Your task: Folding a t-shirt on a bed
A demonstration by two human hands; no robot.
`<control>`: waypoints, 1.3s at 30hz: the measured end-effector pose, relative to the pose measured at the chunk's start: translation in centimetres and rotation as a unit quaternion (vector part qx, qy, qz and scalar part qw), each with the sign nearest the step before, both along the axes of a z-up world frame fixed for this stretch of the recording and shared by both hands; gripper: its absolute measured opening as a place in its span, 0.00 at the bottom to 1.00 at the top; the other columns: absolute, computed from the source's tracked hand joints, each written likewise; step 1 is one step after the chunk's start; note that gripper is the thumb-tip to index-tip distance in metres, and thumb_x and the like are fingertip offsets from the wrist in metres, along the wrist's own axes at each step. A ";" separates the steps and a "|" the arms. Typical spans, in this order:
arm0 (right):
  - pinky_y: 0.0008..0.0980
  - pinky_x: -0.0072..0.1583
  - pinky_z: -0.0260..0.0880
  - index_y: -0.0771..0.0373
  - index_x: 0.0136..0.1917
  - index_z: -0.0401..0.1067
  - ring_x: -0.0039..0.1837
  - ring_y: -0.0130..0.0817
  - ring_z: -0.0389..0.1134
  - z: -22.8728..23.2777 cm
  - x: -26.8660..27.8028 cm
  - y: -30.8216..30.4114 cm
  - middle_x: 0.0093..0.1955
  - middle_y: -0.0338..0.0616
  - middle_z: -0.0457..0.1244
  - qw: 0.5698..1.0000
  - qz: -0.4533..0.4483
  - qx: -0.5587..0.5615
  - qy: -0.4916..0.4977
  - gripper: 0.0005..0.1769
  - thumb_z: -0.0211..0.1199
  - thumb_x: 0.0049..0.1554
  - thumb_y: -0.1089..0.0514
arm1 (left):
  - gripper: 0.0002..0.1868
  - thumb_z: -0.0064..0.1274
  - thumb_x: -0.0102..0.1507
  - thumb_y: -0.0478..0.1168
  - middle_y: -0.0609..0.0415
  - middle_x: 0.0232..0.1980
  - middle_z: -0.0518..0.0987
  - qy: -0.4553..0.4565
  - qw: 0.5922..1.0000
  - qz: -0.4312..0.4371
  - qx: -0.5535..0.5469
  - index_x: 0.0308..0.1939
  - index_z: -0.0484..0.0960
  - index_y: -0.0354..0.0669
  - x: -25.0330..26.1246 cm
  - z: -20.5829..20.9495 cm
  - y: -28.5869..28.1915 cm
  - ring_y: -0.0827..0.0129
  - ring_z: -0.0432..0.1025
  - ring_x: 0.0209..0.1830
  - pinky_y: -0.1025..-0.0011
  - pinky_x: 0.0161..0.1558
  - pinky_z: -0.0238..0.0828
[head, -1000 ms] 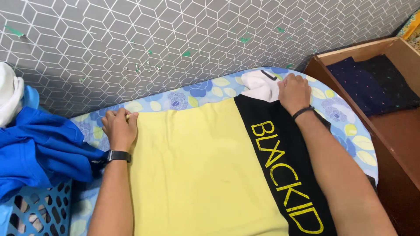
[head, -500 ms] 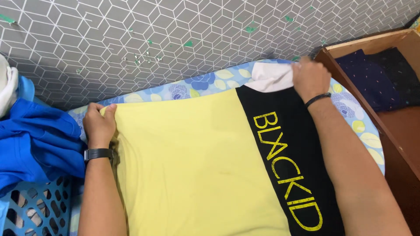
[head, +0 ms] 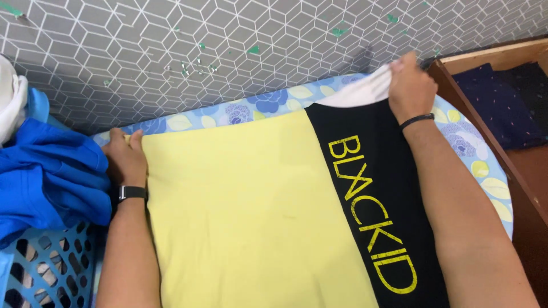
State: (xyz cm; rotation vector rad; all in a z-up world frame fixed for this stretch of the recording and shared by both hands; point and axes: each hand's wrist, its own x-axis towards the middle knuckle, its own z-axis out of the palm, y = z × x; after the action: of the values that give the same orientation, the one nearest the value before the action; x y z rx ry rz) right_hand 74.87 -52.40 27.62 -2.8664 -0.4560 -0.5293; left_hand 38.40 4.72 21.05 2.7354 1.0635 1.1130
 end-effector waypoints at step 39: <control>0.60 0.51 0.72 0.59 0.62 0.63 0.50 0.66 0.74 -0.7 -2.6 -0.2 0.45 0.61 0.69 0.993 0.002 -0.068 0.098 0.29 0.41 0.70 0.33 | 0.26 0.40 0.74 0.53 0.42 0.73 0.70 0.160 0.914 -0.372 -0.037 0.70 0.74 0.45 12.3 5.2 -20.5 0.48 0.61 0.76 0.49 0.74 0.53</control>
State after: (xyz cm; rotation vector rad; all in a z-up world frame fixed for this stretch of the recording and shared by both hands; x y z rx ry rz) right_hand 72.32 -52.64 26.93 -3.0065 -0.4802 -0.2187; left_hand 50.75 -15.82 26.28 2.8748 -0.0032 0.5021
